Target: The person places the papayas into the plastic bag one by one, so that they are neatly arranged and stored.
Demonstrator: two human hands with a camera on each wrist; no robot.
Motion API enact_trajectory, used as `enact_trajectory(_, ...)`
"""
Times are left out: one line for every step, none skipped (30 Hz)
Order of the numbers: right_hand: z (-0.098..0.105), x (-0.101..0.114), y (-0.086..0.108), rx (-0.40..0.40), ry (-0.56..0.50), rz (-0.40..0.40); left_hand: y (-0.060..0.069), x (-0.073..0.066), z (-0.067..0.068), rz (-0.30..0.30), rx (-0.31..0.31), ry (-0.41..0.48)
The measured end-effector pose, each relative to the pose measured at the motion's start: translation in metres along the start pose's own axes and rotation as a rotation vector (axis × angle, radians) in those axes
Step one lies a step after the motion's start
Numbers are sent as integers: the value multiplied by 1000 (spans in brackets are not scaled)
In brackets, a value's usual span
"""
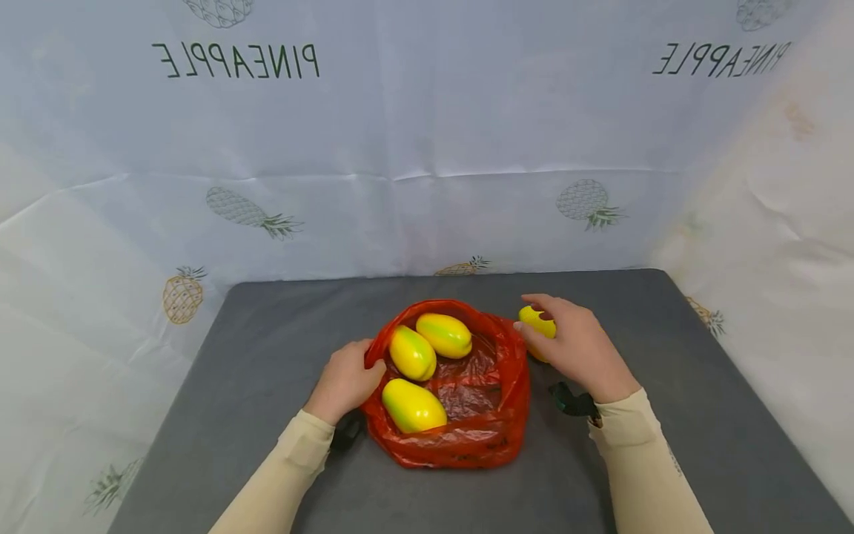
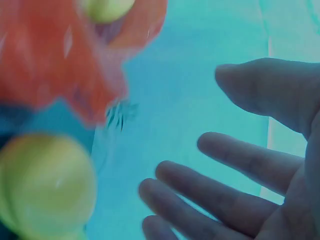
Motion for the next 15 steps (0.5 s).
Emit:
enact_trajectory(4, -6, 2, -14, 4, -7, 0, 1, 0, 0, 1, -3)
enact_trajectory(8, -12, 4, -28, 7, -17, 0, 1, 0, 0, 1, -4)
enact_trajectory(11, -17, 6, -41, 14, -25, 0, 1, 0, -2, 1, -7)
enact_trajectory(14, -23, 8, -54, 18, -33, -1, 1, 0, -5, 1, -7)
enact_trajectory(17, -29, 10, -65, 18, -45, -1, 0, 0, -7, 1, -7)
enact_trajectory(19, -35, 12, -76, 16, -55, -1, 0, 0, -9, 1, -6)
enact_trajectory(21, -40, 14, -84, 13, -62, -1, 0, 1, -11, 1, -7)
enact_trajectory(23, -44, 15, -92, 10, -68, -1, -1, 1, -12, 0, -7)
enact_trajectory(24, -48, 17, -97, 7, -75, -1, -1, 1, -14, 0, -8)
enact_trajectory(26, -53, 17, -103, 3, -83, -1, -1, 1, -15, 0, -9)
enact_trajectory(26, -57, 18, -106, 2, -91, -1, -1, 1, -15, 1, -11)
enact_trajectory(27, -61, 18, -107, 2, -100, -1, -1, 1, -18, 0, -13)
enact_trajectory(27, -64, 19, -107, 4, -109, -1, -1, 1, -18, 2, -15)
enact_trajectory(27, -68, 19, -107, 8, -118, -1, -1, 1, -16, 3, -15)
enact_trajectory(27, -72, 19, -103, 12, -131, 0, -1, 1, -16, 4, -16)
Point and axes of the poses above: each hand's wrist, its own y-axis away from the middle knuckle, its own z-axis out of the back of the hand, x = y × z, the point moved 9 cm from there along -y, towards the middle knuckle, and after that the axes turned 1 degree about -x, right-handed, at the moved point
